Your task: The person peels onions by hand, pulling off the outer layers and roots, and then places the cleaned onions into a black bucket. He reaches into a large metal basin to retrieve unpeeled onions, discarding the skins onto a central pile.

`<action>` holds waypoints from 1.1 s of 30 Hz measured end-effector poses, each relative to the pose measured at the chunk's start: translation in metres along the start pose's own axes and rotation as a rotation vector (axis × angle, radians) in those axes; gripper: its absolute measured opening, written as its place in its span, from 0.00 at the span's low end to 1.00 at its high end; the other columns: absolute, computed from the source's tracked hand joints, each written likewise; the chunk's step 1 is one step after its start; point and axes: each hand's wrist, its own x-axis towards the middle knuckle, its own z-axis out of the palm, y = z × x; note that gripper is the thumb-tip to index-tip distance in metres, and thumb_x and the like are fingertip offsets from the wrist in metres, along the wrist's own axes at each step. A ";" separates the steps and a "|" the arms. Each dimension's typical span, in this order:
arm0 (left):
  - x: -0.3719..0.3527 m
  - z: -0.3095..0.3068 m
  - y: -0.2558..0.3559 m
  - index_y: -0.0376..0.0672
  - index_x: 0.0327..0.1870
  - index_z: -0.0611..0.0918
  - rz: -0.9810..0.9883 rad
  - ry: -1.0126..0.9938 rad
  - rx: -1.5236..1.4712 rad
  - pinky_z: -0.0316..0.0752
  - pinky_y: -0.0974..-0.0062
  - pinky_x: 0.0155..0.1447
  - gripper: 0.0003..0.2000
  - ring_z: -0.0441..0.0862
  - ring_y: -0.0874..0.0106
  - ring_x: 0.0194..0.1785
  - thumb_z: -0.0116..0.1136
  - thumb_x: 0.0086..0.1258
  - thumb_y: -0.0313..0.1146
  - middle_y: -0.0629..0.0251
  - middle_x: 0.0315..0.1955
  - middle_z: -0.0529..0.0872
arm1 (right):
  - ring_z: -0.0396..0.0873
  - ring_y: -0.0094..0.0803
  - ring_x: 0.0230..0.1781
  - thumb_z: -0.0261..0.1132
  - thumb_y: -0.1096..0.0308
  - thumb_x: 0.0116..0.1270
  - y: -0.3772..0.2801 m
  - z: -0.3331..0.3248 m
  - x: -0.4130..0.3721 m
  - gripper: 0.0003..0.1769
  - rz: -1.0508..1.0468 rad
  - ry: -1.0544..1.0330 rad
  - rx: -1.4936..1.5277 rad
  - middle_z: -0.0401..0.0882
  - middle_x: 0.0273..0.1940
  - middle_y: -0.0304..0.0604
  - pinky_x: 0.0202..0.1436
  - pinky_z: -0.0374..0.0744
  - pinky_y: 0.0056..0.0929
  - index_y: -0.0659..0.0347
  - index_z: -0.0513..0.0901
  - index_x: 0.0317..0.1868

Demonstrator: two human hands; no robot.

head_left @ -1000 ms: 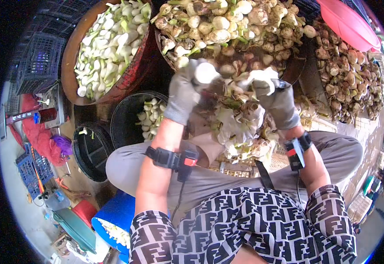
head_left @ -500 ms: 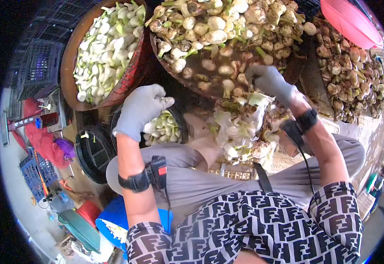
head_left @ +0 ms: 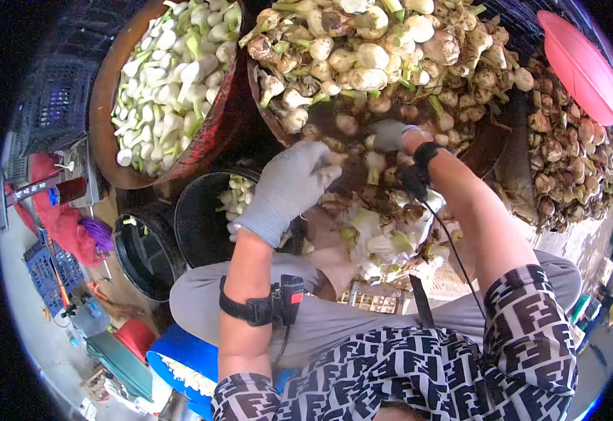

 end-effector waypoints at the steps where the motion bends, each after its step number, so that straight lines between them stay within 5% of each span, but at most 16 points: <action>1: 0.002 0.003 -0.002 0.40 0.42 0.77 0.018 0.028 -0.042 0.72 0.65 0.47 0.17 0.78 0.56 0.44 0.56 0.60 0.45 0.51 0.38 0.80 | 0.75 0.44 0.49 0.56 0.62 0.55 -0.021 -0.025 -0.027 0.22 0.061 -0.103 0.081 0.76 0.49 0.51 0.51 0.73 0.35 0.62 0.76 0.51; 4: 0.009 0.018 -0.005 0.41 0.47 0.76 0.039 0.091 -0.219 0.74 0.68 0.45 0.21 0.80 0.61 0.42 0.59 0.59 0.46 0.52 0.40 0.80 | 0.76 0.38 0.47 0.61 0.67 0.53 -0.006 -0.033 -0.065 0.25 -0.256 0.149 0.610 0.77 0.47 0.49 0.50 0.73 0.30 0.64 0.72 0.53; 5: 0.011 0.023 -0.004 0.41 0.49 0.75 0.040 0.107 -0.285 0.74 0.69 0.44 0.22 0.80 0.64 0.40 0.60 0.58 0.46 0.53 0.41 0.80 | 0.74 0.31 0.47 0.63 0.73 0.50 -0.017 -0.039 -0.079 0.26 -0.173 0.099 0.839 0.77 0.47 0.46 0.51 0.72 0.27 0.65 0.72 0.54; 10: 0.011 0.058 0.012 0.39 0.53 0.70 -0.120 0.224 -0.411 0.72 0.67 0.49 0.31 0.79 0.58 0.47 0.64 0.54 0.49 0.51 0.42 0.81 | 0.73 0.30 0.52 0.63 0.72 0.53 -0.080 -0.035 -0.157 0.28 -0.488 0.498 1.001 0.76 0.50 0.43 0.55 0.70 0.25 0.59 0.71 0.57; 12: 0.004 0.065 0.018 0.39 0.52 0.70 -0.191 0.265 -0.494 0.72 0.69 0.49 0.30 0.79 0.60 0.47 0.67 0.53 0.48 0.52 0.41 0.81 | 0.72 0.30 0.53 0.62 0.68 0.57 -0.114 -0.045 -0.198 0.25 -0.374 0.510 1.149 0.76 0.50 0.45 0.54 0.71 0.25 0.62 0.71 0.56; 13: 0.007 0.062 0.014 0.41 0.51 0.70 -0.167 0.126 -0.836 0.72 0.72 0.50 0.29 0.79 0.65 0.45 0.69 0.50 0.43 0.57 0.39 0.81 | 0.73 0.29 0.51 0.62 0.67 0.58 -0.114 -0.040 -0.200 0.24 -0.366 0.519 1.356 0.76 0.49 0.45 0.52 0.72 0.24 0.63 0.71 0.55; 15: 0.002 0.062 0.014 0.41 0.50 0.70 -0.008 0.250 -0.667 0.72 0.74 0.49 0.29 0.79 0.67 0.44 0.70 0.48 0.39 0.59 0.38 0.81 | 0.74 0.26 0.46 0.62 0.65 0.60 -0.107 -0.027 -0.198 0.23 -0.342 0.531 1.764 0.76 0.46 0.44 0.47 0.73 0.22 0.66 0.71 0.54; 19: -0.005 0.068 0.022 0.39 0.52 0.70 0.232 0.398 -0.364 0.70 0.73 0.53 0.31 0.76 0.64 0.49 0.71 0.45 0.33 0.57 0.44 0.78 | 0.70 0.16 0.24 0.62 0.63 0.62 -0.100 -0.018 -0.191 0.16 -0.207 0.425 1.679 0.77 0.30 0.32 0.26 0.68 0.16 0.67 0.76 0.46; 24: -0.014 0.063 0.024 0.38 0.53 0.70 0.276 0.383 -0.273 0.69 0.73 0.57 0.30 0.76 0.66 0.51 0.70 0.46 0.31 0.58 0.46 0.77 | 0.68 0.16 0.21 0.62 0.64 0.61 -0.121 -0.029 -0.212 0.11 -0.104 0.487 1.543 0.75 0.26 0.31 0.23 0.66 0.17 0.64 0.79 0.38; 27: -0.017 0.050 0.024 0.37 0.52 0.72 0.186 0.087 -0.755 0.70 0.78 0.53 0.27 0.76 0.73 0.46 0.68 0.52 0.36 0.63 0.44 0.79 | 0.68 0.15 0.21 0.63 0.63 0.61 -0.109 -0.017 -0.204 0.11 -0.218 0.483 1.566 0.75 0.25 0.30 0.22 0.65 0.17 0.63 0.79 0.37; 33: -0.017 0.065 0.011 0.37 0.51 0.74 0.303 -0.066 -1.029 0.69 0.80 0.53 0.21 0.75 0.79 0.47 0.57 0.64 0.44 0.68 0.43 0.79 | 0.67 0.17 0.17 0.63 0.63 0.61 -0.099 -0.012 -0.202 0.10 -0.238 0.398 1.584 0.74 0.23 0.32 0.19 0.62 0.18 0.62 0.78 0.35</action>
